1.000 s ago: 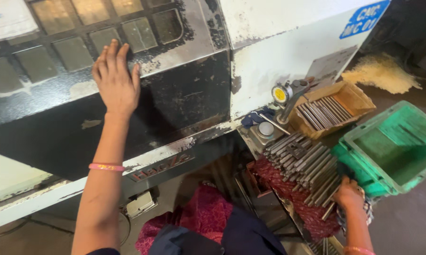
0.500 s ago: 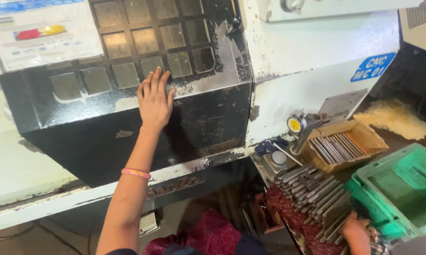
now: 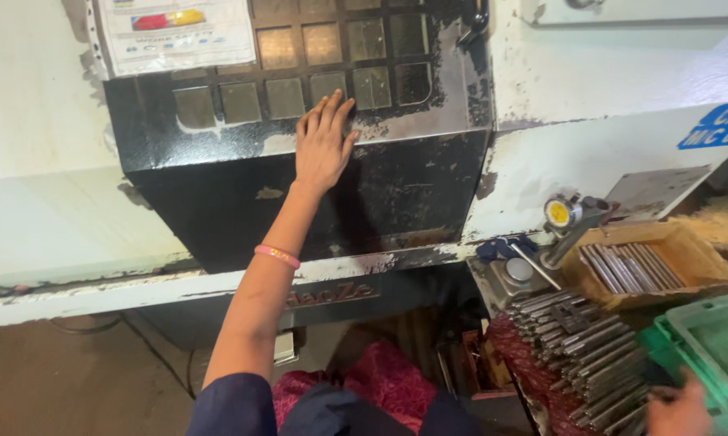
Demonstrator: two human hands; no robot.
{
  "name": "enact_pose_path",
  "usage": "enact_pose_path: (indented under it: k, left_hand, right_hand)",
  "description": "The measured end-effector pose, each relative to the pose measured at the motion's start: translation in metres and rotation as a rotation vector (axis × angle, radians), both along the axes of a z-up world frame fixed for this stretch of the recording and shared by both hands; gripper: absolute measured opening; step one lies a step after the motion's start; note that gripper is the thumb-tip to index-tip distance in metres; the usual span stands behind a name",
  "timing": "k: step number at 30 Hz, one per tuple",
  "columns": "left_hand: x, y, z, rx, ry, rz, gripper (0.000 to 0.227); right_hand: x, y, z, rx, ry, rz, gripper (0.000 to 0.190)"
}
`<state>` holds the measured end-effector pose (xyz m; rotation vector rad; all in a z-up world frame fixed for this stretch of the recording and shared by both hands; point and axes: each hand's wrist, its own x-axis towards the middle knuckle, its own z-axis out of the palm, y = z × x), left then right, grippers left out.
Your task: The person repeatedly opens and closes the door of a CNC machine, inserts a cylindrical metal rod into the machine's interior, and then removes it. This cycle is performed multiple times throughout the video.
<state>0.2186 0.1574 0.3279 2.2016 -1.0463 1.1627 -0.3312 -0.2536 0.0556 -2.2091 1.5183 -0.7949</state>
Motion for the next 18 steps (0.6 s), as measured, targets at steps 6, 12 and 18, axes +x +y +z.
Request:
enact_pose_path:
  k: [6, 12, 18]
  left_hand:
    - [0.003, 0.001, -0.004, 0.032, 0.000, -0.037, 0.055]
    - [0.001, 0.004, -0.002, 0.050, -0.012, -0.039, 0.054]
    - [-0.001, 0.007, -0.003, 0.044, -0.011, -0.059, 0.051]
  right_hand:
    - [-0.003, -0.002, -0.006, 0.002, -0.622, 0.284, 0.063]
    - [-0.010, 0.013, -0.041, -0.001, -0.788, 0.301, 0.041]
    - [-0.011, 0.025, -0.054, -0.006, -0.128, 0.120, 0.035]
